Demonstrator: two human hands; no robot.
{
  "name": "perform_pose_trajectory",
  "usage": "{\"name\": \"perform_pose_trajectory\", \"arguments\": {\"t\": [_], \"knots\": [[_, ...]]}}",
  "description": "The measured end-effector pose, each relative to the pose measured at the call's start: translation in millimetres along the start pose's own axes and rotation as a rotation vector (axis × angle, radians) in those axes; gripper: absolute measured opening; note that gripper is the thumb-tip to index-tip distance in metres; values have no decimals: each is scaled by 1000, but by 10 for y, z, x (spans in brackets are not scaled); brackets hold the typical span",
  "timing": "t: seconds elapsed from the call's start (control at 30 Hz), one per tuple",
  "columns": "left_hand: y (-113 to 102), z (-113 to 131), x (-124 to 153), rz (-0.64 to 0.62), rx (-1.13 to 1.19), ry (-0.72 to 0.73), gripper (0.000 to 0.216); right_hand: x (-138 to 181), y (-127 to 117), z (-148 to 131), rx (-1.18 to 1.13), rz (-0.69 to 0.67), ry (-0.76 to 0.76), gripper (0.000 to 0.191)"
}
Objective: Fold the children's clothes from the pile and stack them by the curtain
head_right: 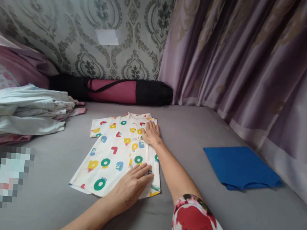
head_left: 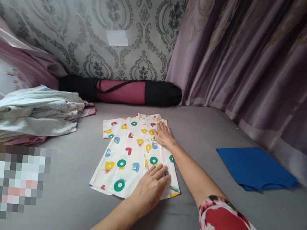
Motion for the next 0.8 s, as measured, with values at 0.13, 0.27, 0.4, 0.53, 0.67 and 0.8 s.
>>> {"name": "perform_pose_trajectory", "arguments": {"t": [0.13,0.27,0.4,0.53,0.67,0.8], "knots": [[16,2,6,11,-1,1,37,-56,-43,24,3,-100,13,68],[45,-7,11,43,12,-6,36,-182,-214,43,23,-107,-40,62],[65,-17,21,42,37,-14,35,-371,-223,63,79,-56,-47,63],[83,-24,27,6,56,-11,37,-514,-101,93,87,-48,-15,66],[103,-26,25,-19,70,-9,37,-558,-37,116,94,-31,-12,66],[53,-6,36,0,96,-4,36,-545,-85,117,96,-41,-3,66]]}}
Point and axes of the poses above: each hand's wrist, its own x-axis away from the middle knuckle, its own y-axis out of the palm, z = x × y, the point moved 4 cm from there along -x, towards the middle knuckle, and after that the axes turned 9 degrees about -z, right-handed, at the moved point
